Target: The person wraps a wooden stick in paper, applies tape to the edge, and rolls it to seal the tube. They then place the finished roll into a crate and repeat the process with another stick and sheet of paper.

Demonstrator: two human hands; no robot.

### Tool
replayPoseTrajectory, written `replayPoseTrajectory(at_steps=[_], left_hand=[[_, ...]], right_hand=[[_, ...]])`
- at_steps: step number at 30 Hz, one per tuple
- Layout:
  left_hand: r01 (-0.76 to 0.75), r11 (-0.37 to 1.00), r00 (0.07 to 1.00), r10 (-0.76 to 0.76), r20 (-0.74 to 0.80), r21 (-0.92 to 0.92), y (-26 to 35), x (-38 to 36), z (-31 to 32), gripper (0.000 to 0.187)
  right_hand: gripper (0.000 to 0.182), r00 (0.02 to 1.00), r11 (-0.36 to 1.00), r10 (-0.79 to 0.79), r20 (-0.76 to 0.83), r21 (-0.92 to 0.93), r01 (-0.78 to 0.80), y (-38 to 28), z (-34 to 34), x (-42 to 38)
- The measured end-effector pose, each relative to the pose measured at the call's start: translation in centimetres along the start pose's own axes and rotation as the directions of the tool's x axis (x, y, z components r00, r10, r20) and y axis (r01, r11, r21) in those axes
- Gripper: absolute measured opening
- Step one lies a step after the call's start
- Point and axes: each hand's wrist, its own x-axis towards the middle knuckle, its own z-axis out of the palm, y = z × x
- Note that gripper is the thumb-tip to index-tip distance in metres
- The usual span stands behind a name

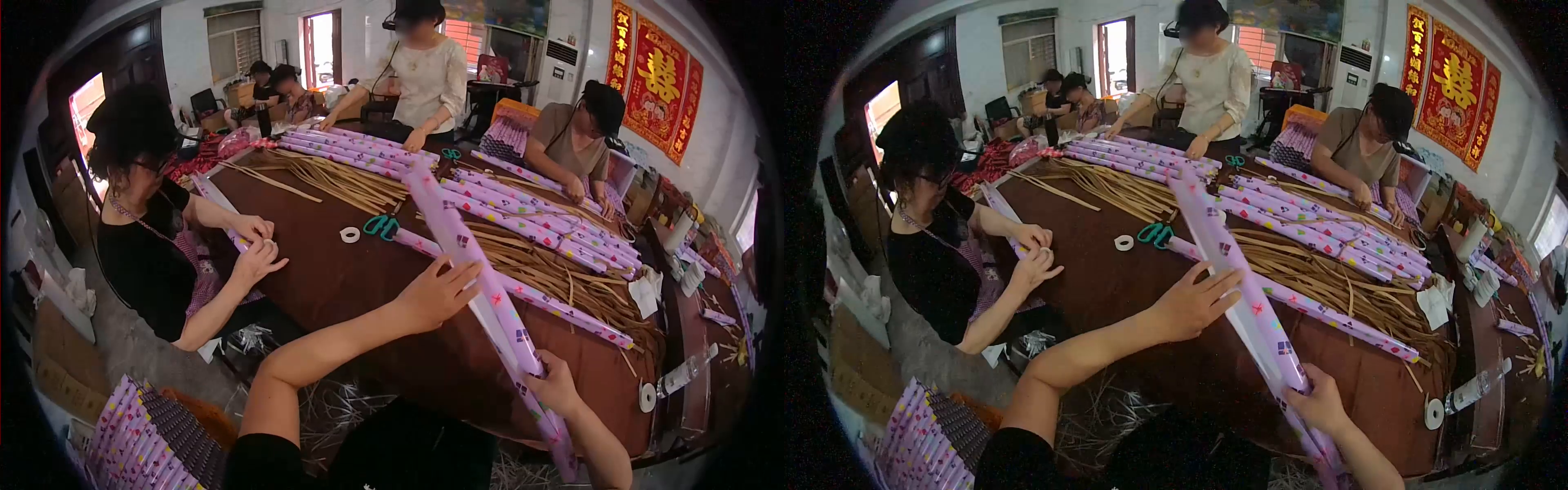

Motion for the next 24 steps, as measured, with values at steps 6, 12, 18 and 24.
replayPoseTrajectory(at_steps=[6,12,18,24], left_hand=[[0.074,0.898,0.986,-0.131,-0.103,-0.434,-1.6,6.6,-0.5,0.019],[0.416,0.898,0.906,-0.422,-0.014,-0.145,0.1,12.2,-2.1,0.034],[0.475,0.867,0.874,-0.485,-0.035,-0.150,1.9,11.2,-5.8,0.047],[0.331,0.937,0.943,-0.324,0.075,-0.111,3.4,9.6,-7.4,0.045]], right_hand=[[0.029,0.968,0.878,0.087,-0.234,0.478,0.036,-2.6,5.6,5.4],[0.024,0.844,0.706,0.058,-0.532,0.620,0.342,-7.8,13.1,9.0],[0.039,0.640,0.697,0.084,-0.764,0.504,0.509,-7.7,18.2,10.2],[0.045,0.660,0.607,0.236,-0.714,0.638,0.473,-10.0,20.5,8.6]])
